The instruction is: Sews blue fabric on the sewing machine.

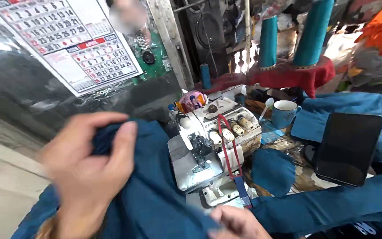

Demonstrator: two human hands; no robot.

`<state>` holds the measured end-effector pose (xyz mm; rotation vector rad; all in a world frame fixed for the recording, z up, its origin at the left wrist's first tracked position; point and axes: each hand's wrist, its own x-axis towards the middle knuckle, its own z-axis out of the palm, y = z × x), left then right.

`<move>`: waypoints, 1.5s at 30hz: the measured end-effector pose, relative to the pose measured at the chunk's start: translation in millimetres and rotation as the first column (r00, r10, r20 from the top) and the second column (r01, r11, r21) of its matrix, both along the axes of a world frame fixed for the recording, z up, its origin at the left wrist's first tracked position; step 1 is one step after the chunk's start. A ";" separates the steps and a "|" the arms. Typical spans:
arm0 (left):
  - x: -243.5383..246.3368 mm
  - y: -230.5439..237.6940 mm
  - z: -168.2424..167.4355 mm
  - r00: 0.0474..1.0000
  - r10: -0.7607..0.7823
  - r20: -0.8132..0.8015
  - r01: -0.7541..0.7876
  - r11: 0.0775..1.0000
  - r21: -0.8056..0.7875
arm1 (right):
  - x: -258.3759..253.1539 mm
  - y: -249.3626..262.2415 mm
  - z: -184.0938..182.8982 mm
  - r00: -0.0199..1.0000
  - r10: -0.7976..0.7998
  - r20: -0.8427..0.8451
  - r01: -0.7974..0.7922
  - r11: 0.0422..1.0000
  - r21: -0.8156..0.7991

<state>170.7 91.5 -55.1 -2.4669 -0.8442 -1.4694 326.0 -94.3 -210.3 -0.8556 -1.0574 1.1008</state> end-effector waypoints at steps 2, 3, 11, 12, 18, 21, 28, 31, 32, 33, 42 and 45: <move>8.4 40.4 -15.2 0.958 0.021 -0.287 -0.014 1.000 0.024 | 8.8 28.3 -13.1 0.988 0.025 -0.151 -0.051 0.983 -0.177; 16.1 48.0 -32.7 0.919 0.009 -0.395 -0.029 0.999 -0.044 | 11.1 37.8 -20.7 0.971 0.014 -0.238 -0.072 0.969 -0.235; 19.6 33.7 -152.2 0.898 -0.157 -0.410 0.024 0.950 -0.311 | 16.1 35.3 -43.4 0.998 -0.018 -0.059 0.008 0.987 -0.162; 21.0 30.8 -148.6 0.901 -0.131 -0.413 0.011 0.960 -0.279 | 16.1 32.5 -41.8 0.998 -0.021 -0.052 0.012 0.987 -0.160; 32.4 36.4 -143.9 0.829 -0.120 -0.547 -0.067 0.949 -0.309 | 13.1 34.4 -38.3 0.987 -0.151 -0.048 0.141 0.974 -0.178; 38.4 41.0 -136.5 0.806 -0.111 -0.581 -0.079 0.953 -0.292 | 15.4 23.4 -36.5 0.987 -0.161 0.008 0.160 0.974 -0.159; -28.2 16.0 -46.2 0.879 -0.155 -0.451 -0.055 0.907 -0.418 | 28.7 -7.8 -41.3 0.966 -0.205 0.156 0.236 0.948 -0.212; -68.9 -8.8 -45.9 0.918 -0.174 -0.356 -0.067 0.817 -0.573 | 29.1 -13.0 -41.4 0.961 -0.225 0.163 0.259 0.938 -0.230; -83.9 -13.4 -57.0 0.909 -0.213 -0.359 -0.071 0.769 -0.635 | 29.1 -13.3 -41.4 0.959 -0.234 0.163 0.267 0.936 -0.231; -96.7 -12.2 -74.6 0.899 -0.217 -0.381 -0.097 0.749 -0.656 | 29.8 -12.9 -42.0 0.953 -0.250 0.172 0.285 0.931 -0.226; -88.0 -56.7 -77.5 0.873 -0.249 -0.420 -0.076 0.780 -0.621 | -0.8 -15.8 -19.8 0.924 -0.327 0.199 0.356 0.925 -0.133; -35.1 -80.8 -67.6 0.839 -0.539 -0.075 0.225 0.468 -0.855 | -25.4 -7.3 -37.4 0.982 -0.084 -0.171 0.063 0.990 -0.122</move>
